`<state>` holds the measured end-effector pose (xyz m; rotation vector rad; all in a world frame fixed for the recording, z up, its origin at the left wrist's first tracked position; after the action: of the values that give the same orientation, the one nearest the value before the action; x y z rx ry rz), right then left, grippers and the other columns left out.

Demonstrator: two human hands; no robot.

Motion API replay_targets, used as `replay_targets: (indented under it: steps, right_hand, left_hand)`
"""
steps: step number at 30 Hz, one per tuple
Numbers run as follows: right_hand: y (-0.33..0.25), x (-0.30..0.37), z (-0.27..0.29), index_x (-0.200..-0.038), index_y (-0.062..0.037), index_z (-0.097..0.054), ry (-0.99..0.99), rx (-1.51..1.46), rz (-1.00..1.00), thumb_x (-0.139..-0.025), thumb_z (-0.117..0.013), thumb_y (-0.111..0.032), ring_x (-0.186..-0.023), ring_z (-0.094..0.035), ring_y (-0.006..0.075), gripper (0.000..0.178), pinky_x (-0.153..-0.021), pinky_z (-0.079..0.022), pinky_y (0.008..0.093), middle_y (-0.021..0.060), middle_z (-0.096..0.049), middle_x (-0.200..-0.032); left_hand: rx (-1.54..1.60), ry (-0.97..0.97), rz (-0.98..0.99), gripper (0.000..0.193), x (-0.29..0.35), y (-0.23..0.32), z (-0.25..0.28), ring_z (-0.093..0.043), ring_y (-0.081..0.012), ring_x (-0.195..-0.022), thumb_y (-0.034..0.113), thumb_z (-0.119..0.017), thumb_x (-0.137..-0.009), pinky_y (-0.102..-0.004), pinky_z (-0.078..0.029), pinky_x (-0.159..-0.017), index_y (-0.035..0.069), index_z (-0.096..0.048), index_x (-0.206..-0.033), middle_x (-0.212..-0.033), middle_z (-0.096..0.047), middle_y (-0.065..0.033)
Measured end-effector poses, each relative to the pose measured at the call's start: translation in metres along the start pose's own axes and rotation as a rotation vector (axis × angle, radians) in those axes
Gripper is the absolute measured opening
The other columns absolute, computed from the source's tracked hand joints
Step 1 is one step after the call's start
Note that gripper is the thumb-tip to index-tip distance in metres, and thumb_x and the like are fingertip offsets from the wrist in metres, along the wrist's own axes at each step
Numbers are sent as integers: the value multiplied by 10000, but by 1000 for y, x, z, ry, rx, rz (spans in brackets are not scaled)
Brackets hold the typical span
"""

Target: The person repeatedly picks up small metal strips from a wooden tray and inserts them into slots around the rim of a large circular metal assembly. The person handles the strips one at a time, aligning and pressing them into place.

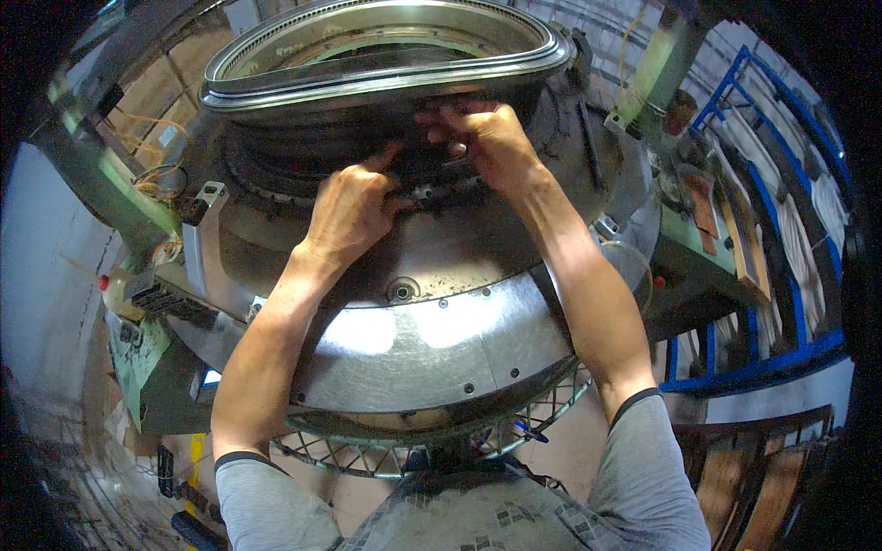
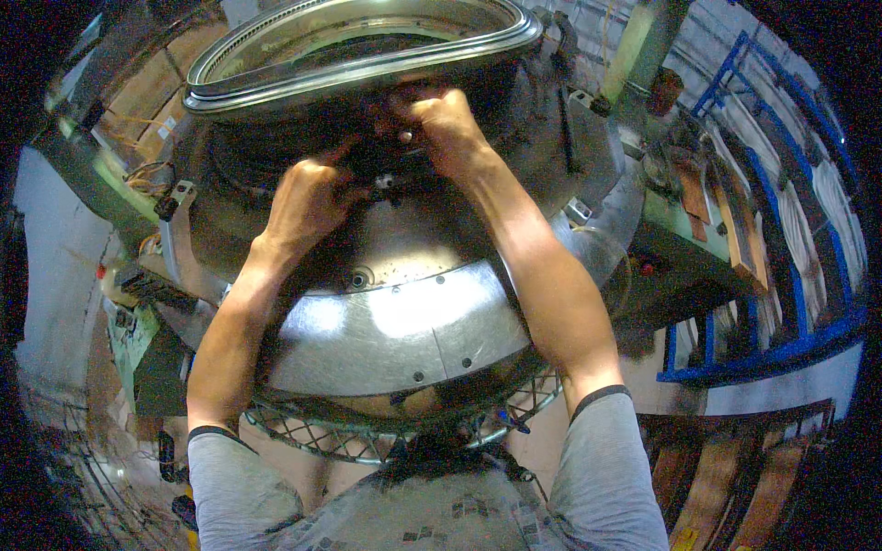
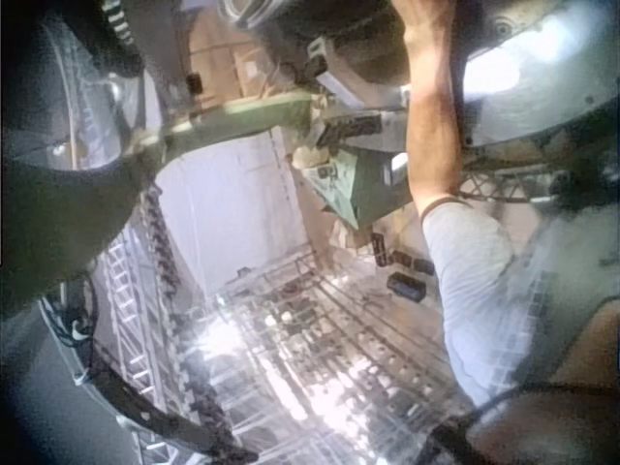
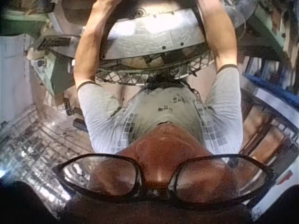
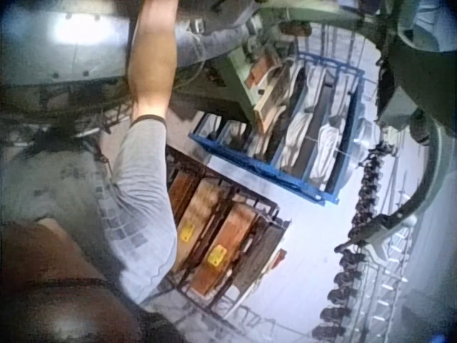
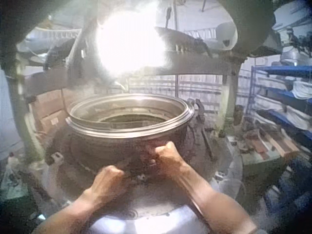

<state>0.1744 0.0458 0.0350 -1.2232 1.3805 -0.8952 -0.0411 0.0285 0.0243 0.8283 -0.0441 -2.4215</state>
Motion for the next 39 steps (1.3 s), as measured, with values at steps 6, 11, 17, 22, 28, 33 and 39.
replay_targets:
  steps: [6,11,17,22,28,33,39]
  right_hand:
    - [-3,5,11,-1151,-1,-687,54,146,-112,-967,-633,-138,-787,-682,161,235,-617,-504,274,117,-746,-1049]
    - [-2,-3,14,-1171,-40,-692,-57,2,136,-959,-658,-140,-783,-672,155,237,-620,-482,265,98,-750,-1062]
    - [11,-2,32,-979,-1,-763,280,881,345,-923,-721,-235,-696,-696,177,244,-653,-544,316,122,-765,-871]
    - [36,7,0,-862,-48,-758,338,1277,344,-798,-741,-147,-761,-698,407,119,-691,-569,469,228,-704,-838]
    - [23,15,-16,-846,-62,-762,406,1355,384,-770,-709,-177,-704,-699,411,147,-662,-573,465,233,-685,-746]
    - [26,17,-9,-740,-36,-739,385,1369,416,-779,-739,-323,-737,-720,375,290,-665,-586,485,238,-701,-768]
    - [34,11,9,-880,-77,-780,374,1409,265,-856,-758,-341,-774,-705,389,266,-729,-561,462,193,-726,-837]
  left_hand:
    - [-33,16,1,165,1,1,-2,-716,-396,-831,140,-816,-745,-423,-597,-733,-6,-747,-778,-1372,-595,-163]
    - [-61,-7,-15,179,2,-1,-8,-711,-402,-813,151,-809,-762,-438,-591,-729,0,-756,-844,-1318,-630,-174]
    - [-58,2,0,425,2,-3,-16,-694,-418,-799,162,-756,-834,-480,-571,-708,49,-682,-1237,-1127,-684,-219]
    - [-90,-15,10,253,1,1,-16,-713,-391,-824,110,-744,-805,-447,-599,-740,22,-711,-1039,-1278,-637,-159]
    - [-73,-31,50,133,2,7,-12,-720,-364,-883,84,-734,-796,-424,-607,-786,0,-758,-896,-1357,-619,-98]
    - [-79,-35,19,130,3,4,-12,-716,-367,-890,74,-731,-796,-428,-606,-791,-3,-753,-899,-1355,-619,-89]
    - [-55,-38,43,162,4,0,-15,-709,-380,-899,59,-726,-798,-445,-600,-783,5,-748,-948,-1333,-626,-104]
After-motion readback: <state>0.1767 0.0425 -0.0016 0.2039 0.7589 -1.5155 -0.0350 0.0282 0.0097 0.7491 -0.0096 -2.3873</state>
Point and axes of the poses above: each hand's wrist, its own x-axis away from the middle knuckle, its own z-axis out of the back of the hand, y = z × x, the point moved 3 cm from there along -x, towards the middle knuckle
